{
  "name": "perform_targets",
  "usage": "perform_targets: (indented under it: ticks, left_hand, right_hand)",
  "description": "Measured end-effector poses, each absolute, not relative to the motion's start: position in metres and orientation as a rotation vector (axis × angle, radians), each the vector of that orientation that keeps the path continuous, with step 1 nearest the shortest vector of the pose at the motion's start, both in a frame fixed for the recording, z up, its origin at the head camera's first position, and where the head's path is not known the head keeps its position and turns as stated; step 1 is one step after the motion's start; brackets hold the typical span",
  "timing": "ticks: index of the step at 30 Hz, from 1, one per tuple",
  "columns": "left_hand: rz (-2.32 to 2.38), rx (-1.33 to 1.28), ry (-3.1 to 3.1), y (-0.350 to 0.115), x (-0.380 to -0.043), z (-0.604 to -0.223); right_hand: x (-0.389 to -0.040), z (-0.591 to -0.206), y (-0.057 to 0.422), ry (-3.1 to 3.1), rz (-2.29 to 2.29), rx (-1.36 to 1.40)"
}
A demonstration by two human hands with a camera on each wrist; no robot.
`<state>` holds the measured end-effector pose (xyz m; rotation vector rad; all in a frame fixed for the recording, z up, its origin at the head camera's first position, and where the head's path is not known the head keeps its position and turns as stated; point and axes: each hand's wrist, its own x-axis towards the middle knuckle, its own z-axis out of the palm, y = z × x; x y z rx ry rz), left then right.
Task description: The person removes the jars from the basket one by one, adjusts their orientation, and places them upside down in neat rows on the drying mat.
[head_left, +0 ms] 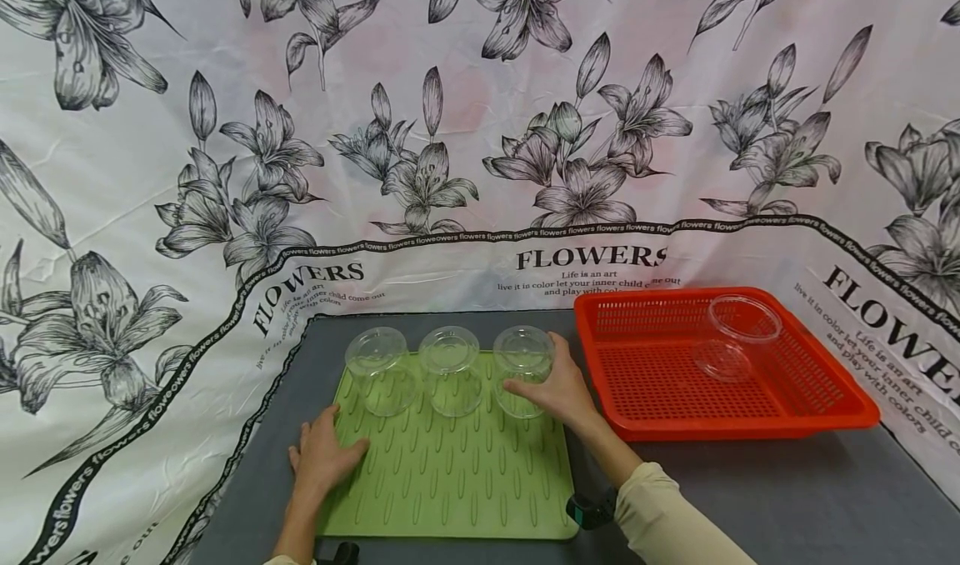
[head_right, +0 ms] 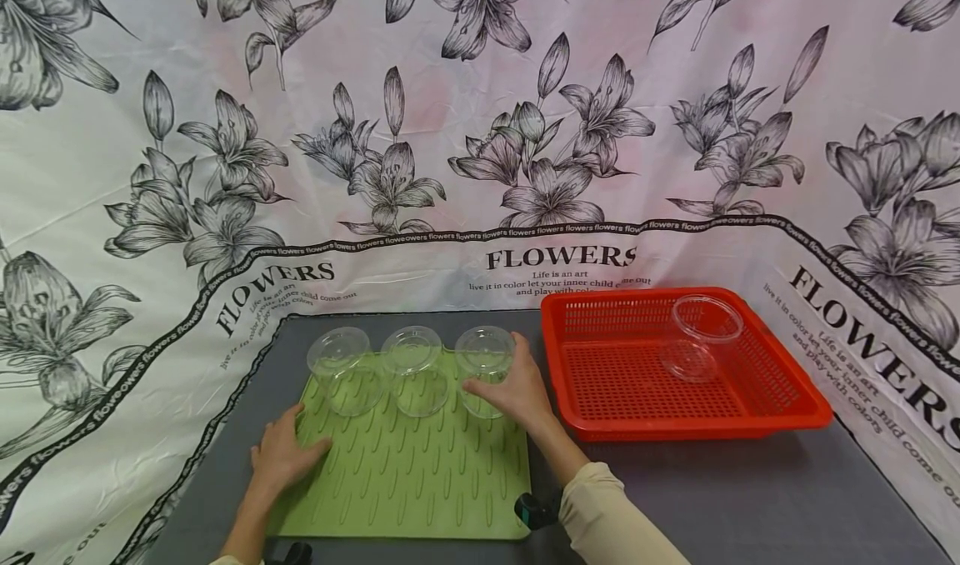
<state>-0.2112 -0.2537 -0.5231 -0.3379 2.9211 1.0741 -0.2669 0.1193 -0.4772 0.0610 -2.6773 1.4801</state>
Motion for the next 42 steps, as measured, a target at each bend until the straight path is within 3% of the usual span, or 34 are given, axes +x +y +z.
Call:
perform_targets:
  ticks: [42]
  left_hand:
    - [1.043,-0.335,2.935,-0.255,-0.2112,-0.5258]
  right_hand:
    - [-0.2623,-0.4737,0.1169,-2.632,1.478,0.116]
